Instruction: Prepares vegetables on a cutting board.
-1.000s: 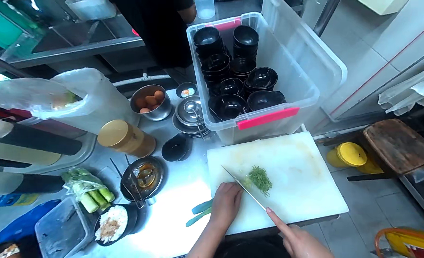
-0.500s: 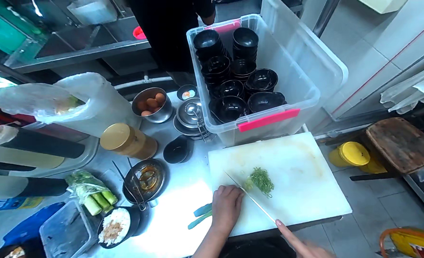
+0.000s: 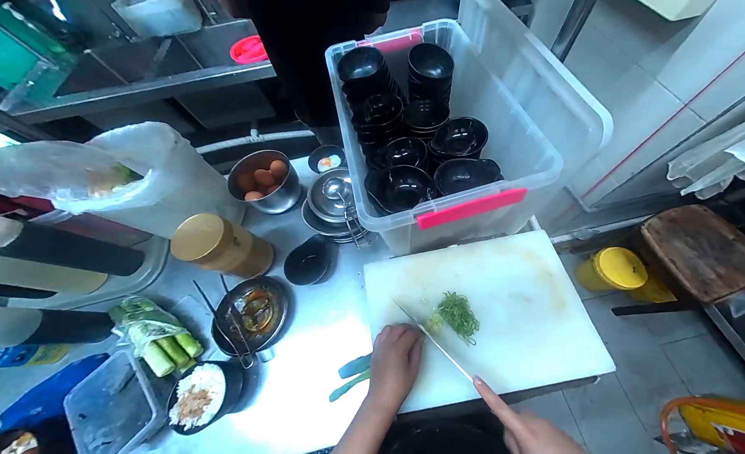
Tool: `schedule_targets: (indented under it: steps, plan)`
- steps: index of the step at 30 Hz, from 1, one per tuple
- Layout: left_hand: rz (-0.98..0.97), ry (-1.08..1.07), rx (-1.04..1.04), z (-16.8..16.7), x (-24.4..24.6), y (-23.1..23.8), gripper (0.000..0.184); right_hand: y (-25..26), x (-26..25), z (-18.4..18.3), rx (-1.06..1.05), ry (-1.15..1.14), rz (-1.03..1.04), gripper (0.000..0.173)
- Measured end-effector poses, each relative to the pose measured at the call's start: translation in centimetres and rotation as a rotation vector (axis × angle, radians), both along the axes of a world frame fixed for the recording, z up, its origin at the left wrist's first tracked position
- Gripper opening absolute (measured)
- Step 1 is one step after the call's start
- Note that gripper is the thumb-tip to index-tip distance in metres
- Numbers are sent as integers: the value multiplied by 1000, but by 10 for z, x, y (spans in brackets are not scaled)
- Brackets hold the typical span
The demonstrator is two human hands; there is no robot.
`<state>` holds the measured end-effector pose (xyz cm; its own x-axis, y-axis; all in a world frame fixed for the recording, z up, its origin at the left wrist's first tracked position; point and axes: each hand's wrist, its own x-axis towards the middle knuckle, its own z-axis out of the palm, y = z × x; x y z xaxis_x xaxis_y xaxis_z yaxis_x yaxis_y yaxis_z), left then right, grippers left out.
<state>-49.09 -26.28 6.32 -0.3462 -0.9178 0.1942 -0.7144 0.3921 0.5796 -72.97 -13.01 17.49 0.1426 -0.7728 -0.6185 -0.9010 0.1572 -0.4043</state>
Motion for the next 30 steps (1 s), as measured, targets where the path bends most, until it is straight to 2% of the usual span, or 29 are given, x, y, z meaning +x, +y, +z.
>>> schedule_targets:
  steps: [3, 7, 12, 18, 23, 27, 30]
  plan:
    - [-5, 10, 6, 0, 0, 0, 19, -13, 5, 1, 22, 24, 1, 73]
    - [-6, 21, 29, 3, 1, -3, 18, 3, -1, 21, 11, 14, 13, 70]
    - [-19, 23, 19, -1, 2, -2, 19, -9, 9, -1, 37, 21, -13, 74]
    - [-1, 37, 20, 1, 1, -1, 18, 5, 0, 25, -19, 11, 20, 70]
    - [-7, 34, 31, -1, 2, 1, 18, -9, 9, -4, 24, 13, -8, 73]
    - [-2, 41, 41, 2, 4, 0, 17, -5, 5, 20, -4, 6, 11, 70]
    - [-5, 48, 29, 2, 4, 0, 17, 4, 3, 18, -17, 4, 28, 71]
